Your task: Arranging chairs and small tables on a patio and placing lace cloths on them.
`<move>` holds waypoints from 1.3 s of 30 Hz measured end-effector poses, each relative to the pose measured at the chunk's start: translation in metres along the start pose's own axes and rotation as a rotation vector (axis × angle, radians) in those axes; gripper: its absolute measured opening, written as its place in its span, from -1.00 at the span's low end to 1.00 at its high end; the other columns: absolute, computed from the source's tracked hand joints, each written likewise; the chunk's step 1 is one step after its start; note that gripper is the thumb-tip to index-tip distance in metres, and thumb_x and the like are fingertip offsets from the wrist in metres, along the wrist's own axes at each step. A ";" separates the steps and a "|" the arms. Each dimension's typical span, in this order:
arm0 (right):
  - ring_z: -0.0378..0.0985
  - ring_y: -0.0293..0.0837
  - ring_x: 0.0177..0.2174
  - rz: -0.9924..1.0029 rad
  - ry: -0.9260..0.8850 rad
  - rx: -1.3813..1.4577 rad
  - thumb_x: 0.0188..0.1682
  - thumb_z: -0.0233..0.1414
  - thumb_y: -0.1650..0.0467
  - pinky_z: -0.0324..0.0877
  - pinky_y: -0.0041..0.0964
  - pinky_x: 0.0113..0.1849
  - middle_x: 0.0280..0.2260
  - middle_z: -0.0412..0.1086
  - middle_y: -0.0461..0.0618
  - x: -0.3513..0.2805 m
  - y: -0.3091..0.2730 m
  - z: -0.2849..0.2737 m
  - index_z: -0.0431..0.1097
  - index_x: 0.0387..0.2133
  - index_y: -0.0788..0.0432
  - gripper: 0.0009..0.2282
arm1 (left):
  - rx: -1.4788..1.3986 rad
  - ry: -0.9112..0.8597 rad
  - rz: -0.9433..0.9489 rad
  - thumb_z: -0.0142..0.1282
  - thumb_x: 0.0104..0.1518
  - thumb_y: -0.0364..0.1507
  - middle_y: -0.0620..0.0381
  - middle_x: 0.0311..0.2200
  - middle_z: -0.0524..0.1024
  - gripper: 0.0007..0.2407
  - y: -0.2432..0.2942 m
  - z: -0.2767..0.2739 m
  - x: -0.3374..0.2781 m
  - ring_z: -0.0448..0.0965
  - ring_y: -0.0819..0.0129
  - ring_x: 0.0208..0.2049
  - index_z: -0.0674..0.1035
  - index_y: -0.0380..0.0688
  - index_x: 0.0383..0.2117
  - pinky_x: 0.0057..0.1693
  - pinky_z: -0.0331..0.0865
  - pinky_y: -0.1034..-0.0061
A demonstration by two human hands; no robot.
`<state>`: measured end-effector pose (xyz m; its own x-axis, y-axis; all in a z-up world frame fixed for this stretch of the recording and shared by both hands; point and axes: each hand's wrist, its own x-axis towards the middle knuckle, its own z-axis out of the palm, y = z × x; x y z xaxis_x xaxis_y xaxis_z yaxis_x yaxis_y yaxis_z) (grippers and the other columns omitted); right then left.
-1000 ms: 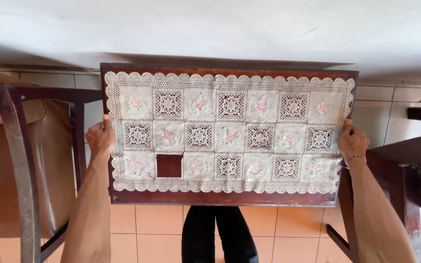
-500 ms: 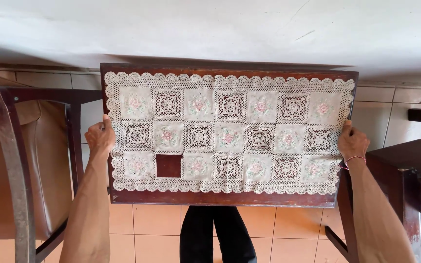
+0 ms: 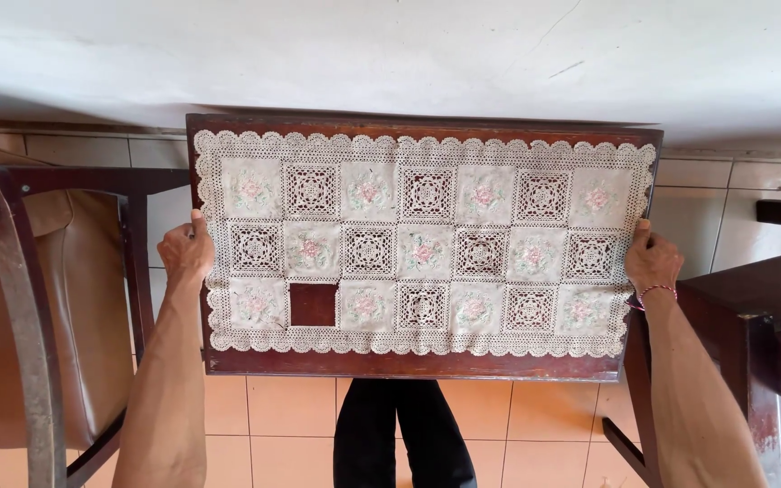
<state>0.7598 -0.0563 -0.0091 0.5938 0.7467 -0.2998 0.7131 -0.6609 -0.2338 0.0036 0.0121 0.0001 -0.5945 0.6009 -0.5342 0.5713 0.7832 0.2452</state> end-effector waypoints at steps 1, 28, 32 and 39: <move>0.48 0.47 -0.15 0.000 0.001 0.001 0.30 -0.24 0.06 0.32 0.19 0.00 -0.27 0.47 0.50 0.002 0.001 0.001 0.53 -0.19 0.37 -0.41 | 0.000 0.000 0.001 -0.24 0.44 0.00 -0.12 -0.48 0.54 -0.42 -0.001 0.002 0.003 0.58 0.05 -0.40 0.65 -0.36 -0.24 -0.05 0.51 -0.09; -0.15 0.41 0.37 -0.496 0.092 -0.165 0.19 -0.27 0.09 -0.08 0.41 0.27 0.43 -0.26 0.45 -0.126 -0.037 0.025 -0.02 0.46 0.08 -0.40 | 0.498 0.077 0.815 -0.30 0.28 0.06 -0.12 0.49 -0.41 -0.34 -0.048 0.054 -0.095 -0.36 -0.22 0.48 -0.05 0.17 0.48 0.44 -0.35 -0.22; -0.36 0.37 0.40 -0.541 -0.017 -0.143 0.17 -0.36 0.03 -0.32 0.24 0.33 0.43 -0.42 0.43 -0.126 -0.045 0.029 -0.17 0.46 0.10 -0.34 | 0.444 0.076 0.808 -0.29 0.24 0.11 -0.05 0.50 -0.43 -0.32 -0.046 0.054 -0.092 -0.42 -0.16 0.50 -0.09 0.26 0.48 0.45 -0.41 -0.27; -0.46 0.32 0.41 -0.480 -0.026 -0.108 0.13 -0.41 0.01 -0.41 0.24 0.33 0.45 -0.46 0.35 -0.138 -0.043 0.027 -0.20 0.47 0.05 -0.33 | 0.431 0.102 0.832 -0.43 0.25 0.16 0.00 0.51 -0.43 -0.33 -0.046 0.056 -0.090 -0.43 -0.09 0.51 -0.07 0.28 0.48 0.46 -0.45 -0.24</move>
<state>0.6369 -0.1328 0.0172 0.1803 0.9621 -0.2046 0.9392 -0.2302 -0.2547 0.0624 -0.0872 -0.0078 0.0634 0.9678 -0.2435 0.9827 -0.0179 0.1844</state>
